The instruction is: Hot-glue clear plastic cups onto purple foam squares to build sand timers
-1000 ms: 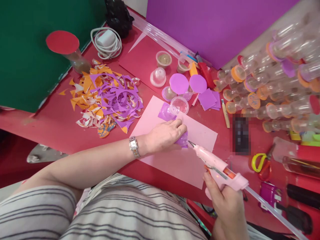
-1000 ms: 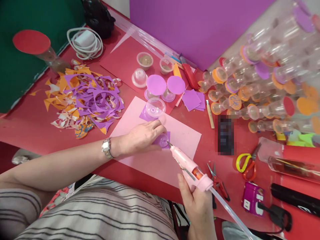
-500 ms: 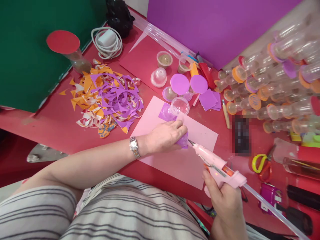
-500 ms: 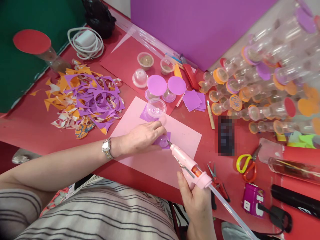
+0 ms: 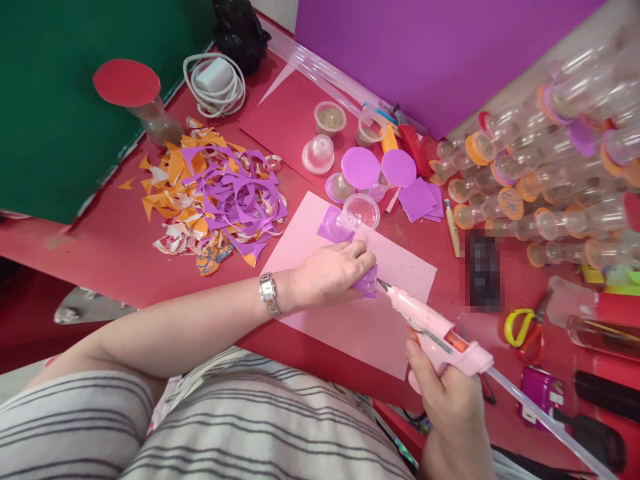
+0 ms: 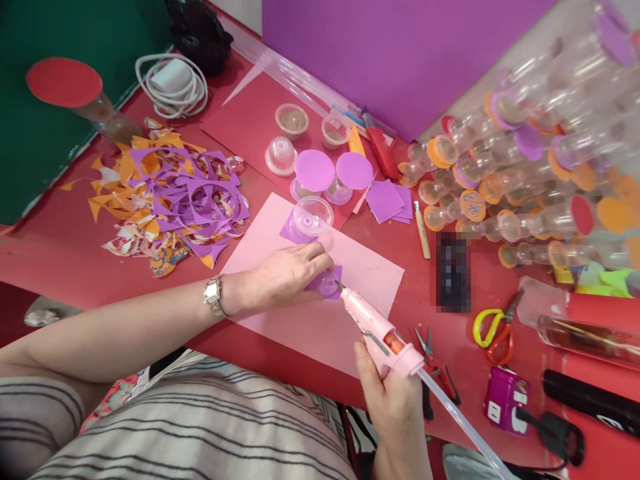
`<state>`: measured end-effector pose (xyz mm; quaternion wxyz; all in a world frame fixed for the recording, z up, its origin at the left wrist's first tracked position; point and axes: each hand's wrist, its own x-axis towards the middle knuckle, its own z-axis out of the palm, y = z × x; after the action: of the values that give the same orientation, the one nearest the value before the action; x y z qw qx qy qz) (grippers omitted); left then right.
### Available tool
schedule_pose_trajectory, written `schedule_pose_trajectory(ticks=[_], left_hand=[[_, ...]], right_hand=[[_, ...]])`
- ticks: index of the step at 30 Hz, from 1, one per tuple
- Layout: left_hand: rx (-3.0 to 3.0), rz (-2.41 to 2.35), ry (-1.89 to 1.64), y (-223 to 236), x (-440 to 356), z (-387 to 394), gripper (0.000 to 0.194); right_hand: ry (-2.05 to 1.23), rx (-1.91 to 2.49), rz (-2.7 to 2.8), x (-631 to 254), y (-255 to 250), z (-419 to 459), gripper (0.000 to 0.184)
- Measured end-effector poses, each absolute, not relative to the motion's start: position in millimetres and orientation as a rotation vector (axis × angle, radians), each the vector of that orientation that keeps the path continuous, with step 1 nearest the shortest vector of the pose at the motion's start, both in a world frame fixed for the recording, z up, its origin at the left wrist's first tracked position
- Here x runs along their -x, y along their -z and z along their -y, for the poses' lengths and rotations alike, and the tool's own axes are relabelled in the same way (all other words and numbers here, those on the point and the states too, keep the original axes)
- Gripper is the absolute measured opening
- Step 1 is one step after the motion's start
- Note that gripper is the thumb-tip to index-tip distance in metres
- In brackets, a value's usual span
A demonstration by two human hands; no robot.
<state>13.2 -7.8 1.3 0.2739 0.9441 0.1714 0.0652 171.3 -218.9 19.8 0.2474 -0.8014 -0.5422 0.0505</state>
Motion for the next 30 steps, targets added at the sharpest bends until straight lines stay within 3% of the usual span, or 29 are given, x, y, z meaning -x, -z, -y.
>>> schedule_pose_trajectory(ticks=[4,12,16,21,30], left_hand=[[-2.542,-0.462,-0.192,-0.5,-12.9,7.7,0.035],[-2.493,-0.420,-0.228,0.4,-12.5,8.5,0.026],[-2.471,-0.412,-0.208,0.1,-13.2,8.7,0.033],[-2.466,-0.455,-0.185,0.4,-13.8,8.2,0.048],[-2.503,-0.465,-0.240,4.1,-14.3,8.7,0.041]], right_hand=[[-0.147,2.165,1.529,-171.9,-20.4,222.1,0.028],[-0.276,2.199,1.427,-171.7,-31.4,221.0,0.040],[-0.352,2.240,1.406,-180.1,-31.2,224.9,0.039],[-0.154,2.083,1.638,-180.4,-24.0,224.2,0.029],[-0.016,2.099,1.643,-171.3,-21.7,217.6,0.033]])
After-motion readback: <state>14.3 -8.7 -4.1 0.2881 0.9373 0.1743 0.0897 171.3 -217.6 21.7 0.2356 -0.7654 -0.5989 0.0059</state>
